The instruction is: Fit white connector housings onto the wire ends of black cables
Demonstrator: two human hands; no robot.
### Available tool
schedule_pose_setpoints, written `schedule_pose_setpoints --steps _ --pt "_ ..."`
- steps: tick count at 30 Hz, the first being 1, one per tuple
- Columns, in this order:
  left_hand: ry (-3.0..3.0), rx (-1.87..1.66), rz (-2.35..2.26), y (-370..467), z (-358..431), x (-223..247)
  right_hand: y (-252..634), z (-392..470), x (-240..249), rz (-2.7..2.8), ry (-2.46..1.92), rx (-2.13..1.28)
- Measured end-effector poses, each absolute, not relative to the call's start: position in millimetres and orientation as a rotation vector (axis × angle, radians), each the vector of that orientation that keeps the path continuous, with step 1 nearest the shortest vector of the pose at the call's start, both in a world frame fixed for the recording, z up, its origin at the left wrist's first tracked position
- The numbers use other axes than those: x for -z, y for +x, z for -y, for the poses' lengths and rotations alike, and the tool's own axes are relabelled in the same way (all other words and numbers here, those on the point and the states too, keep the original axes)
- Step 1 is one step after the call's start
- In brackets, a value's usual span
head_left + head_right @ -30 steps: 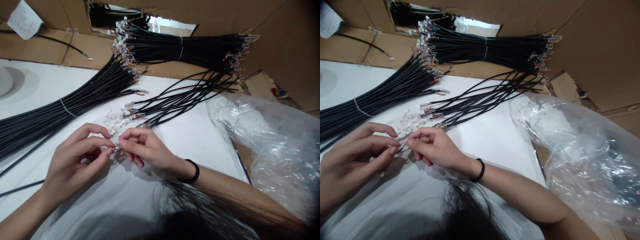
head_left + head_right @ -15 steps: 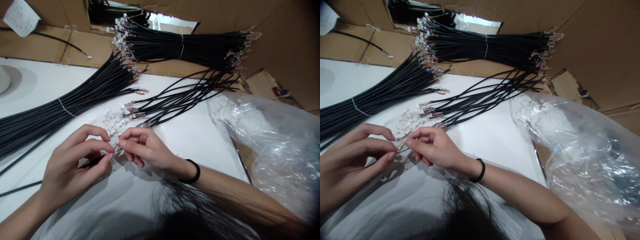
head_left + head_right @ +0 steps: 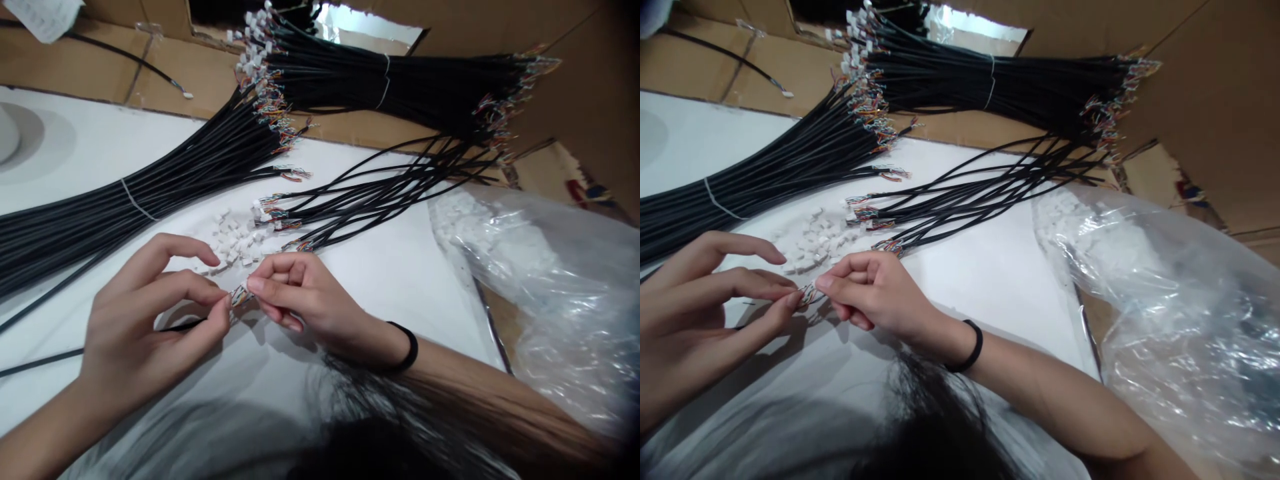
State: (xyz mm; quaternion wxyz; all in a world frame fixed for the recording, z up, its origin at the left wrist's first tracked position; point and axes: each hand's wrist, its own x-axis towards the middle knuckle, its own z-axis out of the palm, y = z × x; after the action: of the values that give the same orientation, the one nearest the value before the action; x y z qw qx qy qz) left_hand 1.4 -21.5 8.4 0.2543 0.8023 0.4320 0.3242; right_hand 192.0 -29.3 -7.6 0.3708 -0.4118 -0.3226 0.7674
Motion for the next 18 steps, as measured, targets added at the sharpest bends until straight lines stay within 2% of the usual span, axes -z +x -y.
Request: schedule_pose_setpoints --steps 18 --pt "2.091 -0.854 -1.201 4.0 23.4 -5.2 190.1 30.2 6.8 0.912 -1.11 -1.956"
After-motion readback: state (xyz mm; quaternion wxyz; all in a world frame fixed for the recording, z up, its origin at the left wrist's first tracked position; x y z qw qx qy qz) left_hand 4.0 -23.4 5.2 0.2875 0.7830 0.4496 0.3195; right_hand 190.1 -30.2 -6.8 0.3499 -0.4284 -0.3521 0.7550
